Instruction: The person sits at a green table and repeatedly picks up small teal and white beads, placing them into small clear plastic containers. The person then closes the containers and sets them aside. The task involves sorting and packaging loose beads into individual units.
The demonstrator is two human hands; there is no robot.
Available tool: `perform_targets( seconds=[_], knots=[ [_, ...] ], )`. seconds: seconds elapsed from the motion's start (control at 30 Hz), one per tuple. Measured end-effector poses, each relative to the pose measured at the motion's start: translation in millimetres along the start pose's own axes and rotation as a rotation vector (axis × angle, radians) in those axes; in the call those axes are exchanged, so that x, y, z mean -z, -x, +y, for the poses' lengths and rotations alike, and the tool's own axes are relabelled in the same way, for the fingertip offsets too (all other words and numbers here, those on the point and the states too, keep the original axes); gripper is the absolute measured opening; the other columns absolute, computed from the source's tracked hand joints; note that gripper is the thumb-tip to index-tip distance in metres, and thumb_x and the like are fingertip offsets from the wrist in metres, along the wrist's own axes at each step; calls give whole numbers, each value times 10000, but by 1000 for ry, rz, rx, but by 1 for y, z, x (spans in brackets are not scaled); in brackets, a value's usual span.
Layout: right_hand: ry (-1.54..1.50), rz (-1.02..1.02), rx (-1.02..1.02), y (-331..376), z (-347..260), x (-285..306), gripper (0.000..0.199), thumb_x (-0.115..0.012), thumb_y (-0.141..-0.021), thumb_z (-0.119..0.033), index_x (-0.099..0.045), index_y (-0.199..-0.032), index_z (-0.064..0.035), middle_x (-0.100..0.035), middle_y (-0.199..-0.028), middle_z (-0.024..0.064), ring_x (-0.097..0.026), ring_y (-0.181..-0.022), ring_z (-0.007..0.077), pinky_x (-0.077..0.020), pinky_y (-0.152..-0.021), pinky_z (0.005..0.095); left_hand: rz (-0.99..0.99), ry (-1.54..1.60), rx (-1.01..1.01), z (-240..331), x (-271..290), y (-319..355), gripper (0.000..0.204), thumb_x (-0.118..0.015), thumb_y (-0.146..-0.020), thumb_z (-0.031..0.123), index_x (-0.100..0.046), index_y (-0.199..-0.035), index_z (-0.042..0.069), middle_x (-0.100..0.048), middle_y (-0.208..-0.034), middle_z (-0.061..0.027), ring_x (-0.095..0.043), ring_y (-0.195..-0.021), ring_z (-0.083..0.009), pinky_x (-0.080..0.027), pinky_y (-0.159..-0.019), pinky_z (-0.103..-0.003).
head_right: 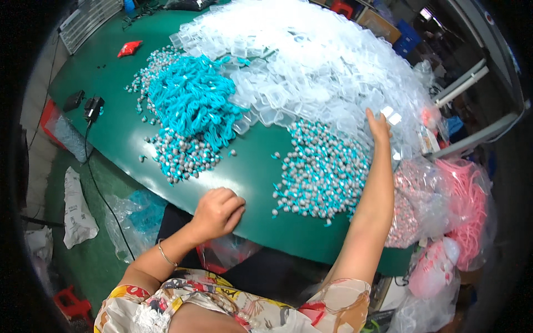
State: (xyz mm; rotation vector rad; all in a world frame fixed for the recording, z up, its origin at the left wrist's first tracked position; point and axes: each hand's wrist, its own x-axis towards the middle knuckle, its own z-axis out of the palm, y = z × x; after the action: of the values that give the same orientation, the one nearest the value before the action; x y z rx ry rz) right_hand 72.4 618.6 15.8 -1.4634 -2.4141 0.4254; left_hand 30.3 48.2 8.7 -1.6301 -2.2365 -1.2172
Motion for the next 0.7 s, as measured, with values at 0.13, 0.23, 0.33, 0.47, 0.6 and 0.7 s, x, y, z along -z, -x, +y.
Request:
perform_targets(
  seconds=[0.13,0.23,0.33,0.47,0.6,0.7],
  knots=[
    [43,-145,165,-17,-32,-18,973,-591,-767,-722,-396,-1509,-122,-496,-1418,287,-414,-1378,413,-235,-1151,504,3,6,11,0,1,1,151,-729,-774,88,-652,-902,64,-559,-780,-71,-588,-723,-270,-471,-645,-396],
    [-173,-318,315,-39,-22,-30,923,-662,-769,-620,-410,-1496,-109,-558,-1358,265,-471,-1331,385,-310,-1120,433,-29,11,6,0,-1,0,160,-720,-790,101,-653,-932,65,-567,-812,-67,-589,-750,-256,-465,-655,-387],
    [-270,-540,362,-7,-78,-22,876,-708,-774,-524,-425,-1478,-87,-584,-1320,244,-518,-1267,360,-365,-1078,390,-35,3,33,1,2,2,153,-698,-802,108,-641,-936,63,-542,-814,-68,-577,-772,-255,-454,-673,-388],
    [-222,-596,412,51,-122,2,848,-716,-789,-484,-418,-1477,-86,-524,-1363,244,-495,-1265,349,-363,-1078,406,-27,21,21,1,1,2,140,-686,-809,112,-634,-928,62,-526,-810,-68,-568,-786,-255,-445,-690,-390],
    [-168,-689,532,96,-170,5,856,-731,-780,-476,-426,-1471,-75,-492,-1408,269,-454,-1340,359,-355,-1097,417,3,24,7,-2,0,3,151,-707,-803,123,-637,-926,69,-528,-807,-73,-579,-775,-267,-458,-681,-390],
    [-79,-690,629,113,-190,3,840,-729,-785,-484,-437,-1464,-87,-494,-1421,260,-457,-1344,359,-367,-1097,435,11,33,4,-2,-1,4,156,-707,-800,125,-634,-924,67,-527,-814,-76,-579,-784,-271,-459,-684,-394]
  ],
)
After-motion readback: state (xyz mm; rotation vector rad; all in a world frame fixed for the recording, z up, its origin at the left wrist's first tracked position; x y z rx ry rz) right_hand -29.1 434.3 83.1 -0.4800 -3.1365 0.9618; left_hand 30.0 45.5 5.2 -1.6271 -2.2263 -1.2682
